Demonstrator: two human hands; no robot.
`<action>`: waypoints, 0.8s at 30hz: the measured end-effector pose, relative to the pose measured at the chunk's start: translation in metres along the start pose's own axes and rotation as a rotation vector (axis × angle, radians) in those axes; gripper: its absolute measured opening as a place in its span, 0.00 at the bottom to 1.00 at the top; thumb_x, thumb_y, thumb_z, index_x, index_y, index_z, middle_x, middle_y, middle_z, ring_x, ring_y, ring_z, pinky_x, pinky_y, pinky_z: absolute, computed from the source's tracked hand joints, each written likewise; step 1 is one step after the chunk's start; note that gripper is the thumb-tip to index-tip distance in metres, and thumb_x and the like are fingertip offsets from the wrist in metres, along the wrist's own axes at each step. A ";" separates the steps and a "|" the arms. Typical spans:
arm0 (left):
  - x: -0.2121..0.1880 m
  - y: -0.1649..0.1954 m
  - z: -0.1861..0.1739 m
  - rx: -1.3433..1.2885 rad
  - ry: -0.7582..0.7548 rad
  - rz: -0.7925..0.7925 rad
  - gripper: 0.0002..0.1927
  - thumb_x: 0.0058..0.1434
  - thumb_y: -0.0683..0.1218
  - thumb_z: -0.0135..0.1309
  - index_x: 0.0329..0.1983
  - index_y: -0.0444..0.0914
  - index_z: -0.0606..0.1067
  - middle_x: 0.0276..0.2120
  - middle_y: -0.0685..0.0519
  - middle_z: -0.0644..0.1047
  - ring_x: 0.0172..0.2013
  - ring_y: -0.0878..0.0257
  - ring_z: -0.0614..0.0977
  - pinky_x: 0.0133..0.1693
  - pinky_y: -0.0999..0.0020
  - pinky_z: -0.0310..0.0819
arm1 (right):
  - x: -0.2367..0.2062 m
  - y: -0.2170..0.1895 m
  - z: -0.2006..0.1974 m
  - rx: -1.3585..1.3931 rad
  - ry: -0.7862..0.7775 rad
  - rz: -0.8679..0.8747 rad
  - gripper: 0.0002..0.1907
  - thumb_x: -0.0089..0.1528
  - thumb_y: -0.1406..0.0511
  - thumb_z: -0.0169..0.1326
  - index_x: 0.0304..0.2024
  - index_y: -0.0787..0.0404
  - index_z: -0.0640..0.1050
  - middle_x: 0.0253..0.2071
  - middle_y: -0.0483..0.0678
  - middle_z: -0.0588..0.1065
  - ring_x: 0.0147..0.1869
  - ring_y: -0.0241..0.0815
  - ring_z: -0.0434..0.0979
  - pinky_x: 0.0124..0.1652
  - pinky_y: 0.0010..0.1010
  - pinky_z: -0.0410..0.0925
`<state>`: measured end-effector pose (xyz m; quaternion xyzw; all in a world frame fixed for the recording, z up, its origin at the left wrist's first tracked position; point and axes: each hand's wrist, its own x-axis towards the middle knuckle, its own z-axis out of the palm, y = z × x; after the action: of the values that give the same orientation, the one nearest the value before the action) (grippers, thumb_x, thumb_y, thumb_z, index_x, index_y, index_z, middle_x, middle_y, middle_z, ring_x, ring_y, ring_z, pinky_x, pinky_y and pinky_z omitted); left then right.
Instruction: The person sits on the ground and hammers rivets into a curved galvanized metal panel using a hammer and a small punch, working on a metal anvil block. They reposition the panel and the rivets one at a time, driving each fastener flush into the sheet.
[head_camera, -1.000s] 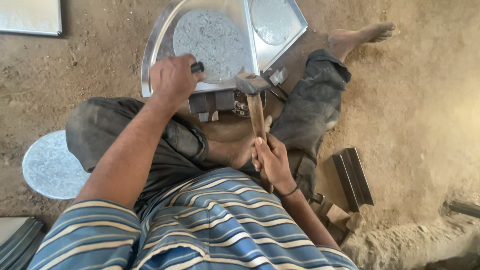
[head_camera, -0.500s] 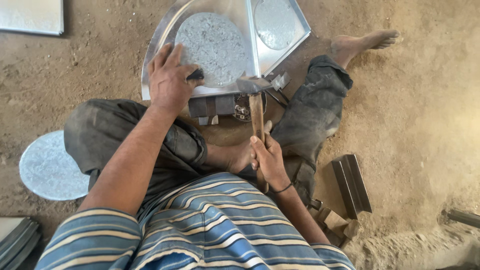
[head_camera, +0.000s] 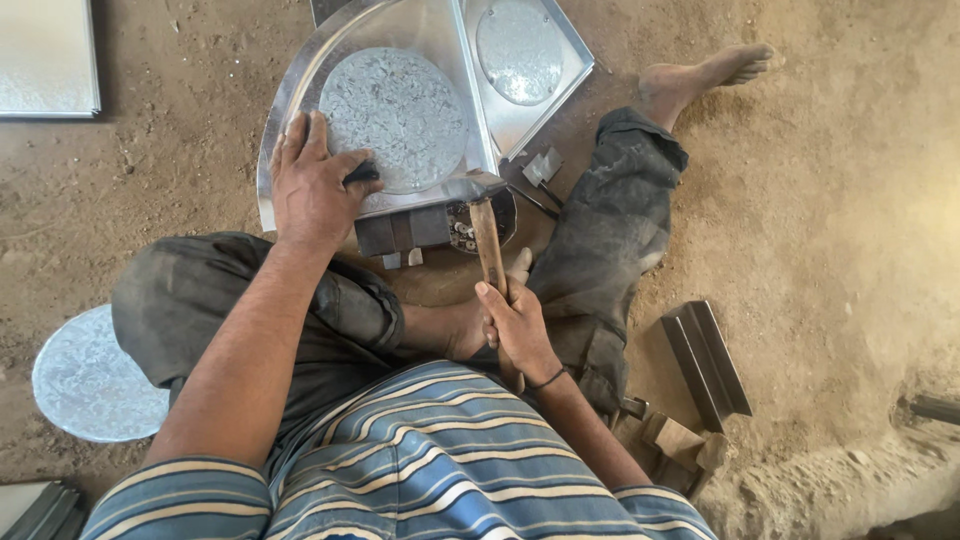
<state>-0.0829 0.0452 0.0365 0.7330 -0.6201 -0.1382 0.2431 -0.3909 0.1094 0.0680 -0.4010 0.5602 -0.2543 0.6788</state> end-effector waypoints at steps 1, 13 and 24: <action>0.000 0.000 0.000 0.006 0.006 0.004 0.24 0.54 0.58 0.68 0.55 0.53 0.83 0.73 0.39 0.62 0.74 0.45 0.56 0.72 0.48 0.45 | 0.000 -0.001 0.000 -0.001 0.002 -0.001 0.14 0.68 0.58 0.54 0.36 0.61 0.70 0.23 0.40 0.67 0.19 0.28 0.66 0.18 0.22 0.61; 0.005 0.015 -0.013 0.051 -0.095 -0.129 0.19 0.53 0.56 0.68 0.49 0.56 0.84 0.74 0.45 0.59 0.74 0.48 0.52 0.70 0.50 0.41 | -0.006 -0.020 0.012 -0.085 -0.069 -0.144 0.14 0.70 0.58 0.51 0.37 0.62 0.70 0.23 0.41 0.68 0.20 0.29 0.66 0.19 0.23 0.62; 0.003 0.013 -0.007 0.080 -0.114 -0.210 0.18 0.52 0.57 0.68 0.48 0.60 0.83 0.75 0.52 0.58 0.75 0.49 0.47 0.63 0.19 0.22 | -0.032 -0.086 -0.011 -0.595 -0.007 -1.157 0.14 0.74 0.55 0.48 0.40 0.56 0.76 0.34 0.47 0.75 0.36 0.46 0.76 0.37 0.35 0.71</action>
<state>-0.0900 0.0418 0.0496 0.7941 -0.5576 -0.1795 0.1621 -0.4000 0.0844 0.1566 -0.8097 0.2981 -0.4112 0.2939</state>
